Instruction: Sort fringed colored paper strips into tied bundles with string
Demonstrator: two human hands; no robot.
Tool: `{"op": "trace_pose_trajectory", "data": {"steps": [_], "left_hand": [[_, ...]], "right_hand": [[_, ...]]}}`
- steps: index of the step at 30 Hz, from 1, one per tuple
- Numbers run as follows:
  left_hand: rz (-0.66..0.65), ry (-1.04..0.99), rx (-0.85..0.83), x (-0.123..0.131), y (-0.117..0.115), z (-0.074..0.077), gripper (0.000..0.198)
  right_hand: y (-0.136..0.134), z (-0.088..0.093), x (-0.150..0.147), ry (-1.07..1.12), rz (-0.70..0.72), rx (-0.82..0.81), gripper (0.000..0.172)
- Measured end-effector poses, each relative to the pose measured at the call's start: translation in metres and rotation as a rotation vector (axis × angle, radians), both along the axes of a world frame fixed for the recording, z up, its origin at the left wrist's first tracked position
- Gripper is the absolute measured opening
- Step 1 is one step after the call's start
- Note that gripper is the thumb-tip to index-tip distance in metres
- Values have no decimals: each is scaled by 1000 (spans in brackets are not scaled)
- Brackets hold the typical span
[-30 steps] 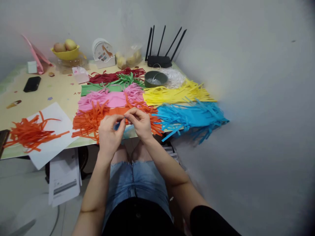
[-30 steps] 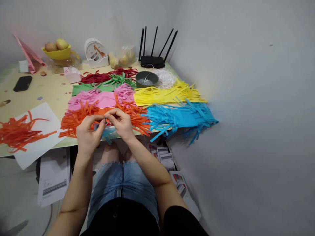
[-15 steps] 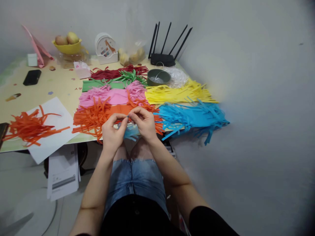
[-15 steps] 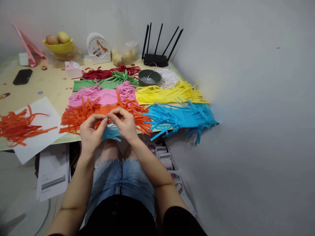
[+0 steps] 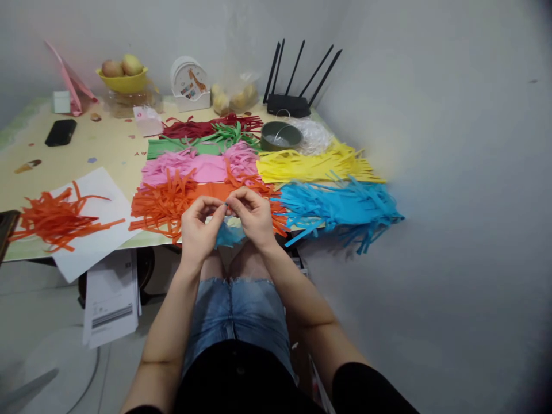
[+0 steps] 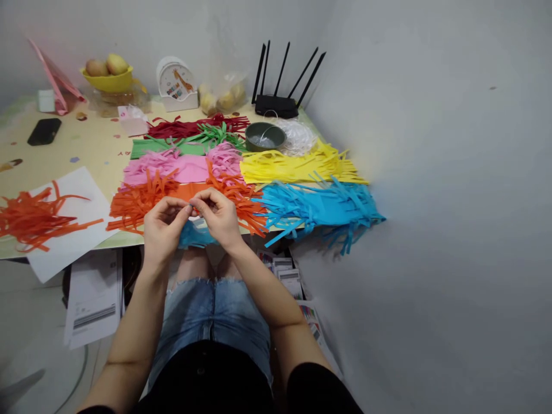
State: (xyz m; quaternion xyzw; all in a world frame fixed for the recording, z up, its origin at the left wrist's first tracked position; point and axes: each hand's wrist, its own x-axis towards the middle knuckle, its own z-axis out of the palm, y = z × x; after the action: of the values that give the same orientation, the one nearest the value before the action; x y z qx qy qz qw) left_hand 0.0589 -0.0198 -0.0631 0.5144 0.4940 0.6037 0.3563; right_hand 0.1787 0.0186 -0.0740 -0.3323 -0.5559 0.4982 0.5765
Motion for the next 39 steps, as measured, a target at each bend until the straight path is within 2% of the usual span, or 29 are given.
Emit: {"op": "trace_pose_trajectory", "data": {"steps": [5,10,12,18,20,24,27,31,34,36,39], "left_hand": [[153,76,94,5,-1,-5,13],[-27,-48,30,3,-5,-4,15],[-30,-60,26,2,-6,-3,14],[139,63,67,5,-9,-2,7],[156,101,93,6,-11,-3,7],[108,138,109,6,-13,-4,6],[111,83,106,4,-14,-3,7],[-54,-112,12,-2,-14,-2,13],[-142,-178,-49,-6,-15,-3,16],[-103,-156,-33,-6,-17,-4,15],[20,-68,32,-4,-19,-3,12]], "right_hand": [[-3,1,1,-18,1,21,28],[-1,3,5,-11,-7,7,32],[-2,3,5,-9,4,12,34],[-6,2,3,1,20,-15,33],[-7,2,3,24,25,-32,34],[-9,1,4,10,-5,8,32],[-10,2,8,-32,8,60,26],[-10,3,15,-129,64,108,24],[-9,5,20,-217,31,189,24],[-9,6,22,-254,39,220,23],[-8,7,23,-273,85,226,20]]}}
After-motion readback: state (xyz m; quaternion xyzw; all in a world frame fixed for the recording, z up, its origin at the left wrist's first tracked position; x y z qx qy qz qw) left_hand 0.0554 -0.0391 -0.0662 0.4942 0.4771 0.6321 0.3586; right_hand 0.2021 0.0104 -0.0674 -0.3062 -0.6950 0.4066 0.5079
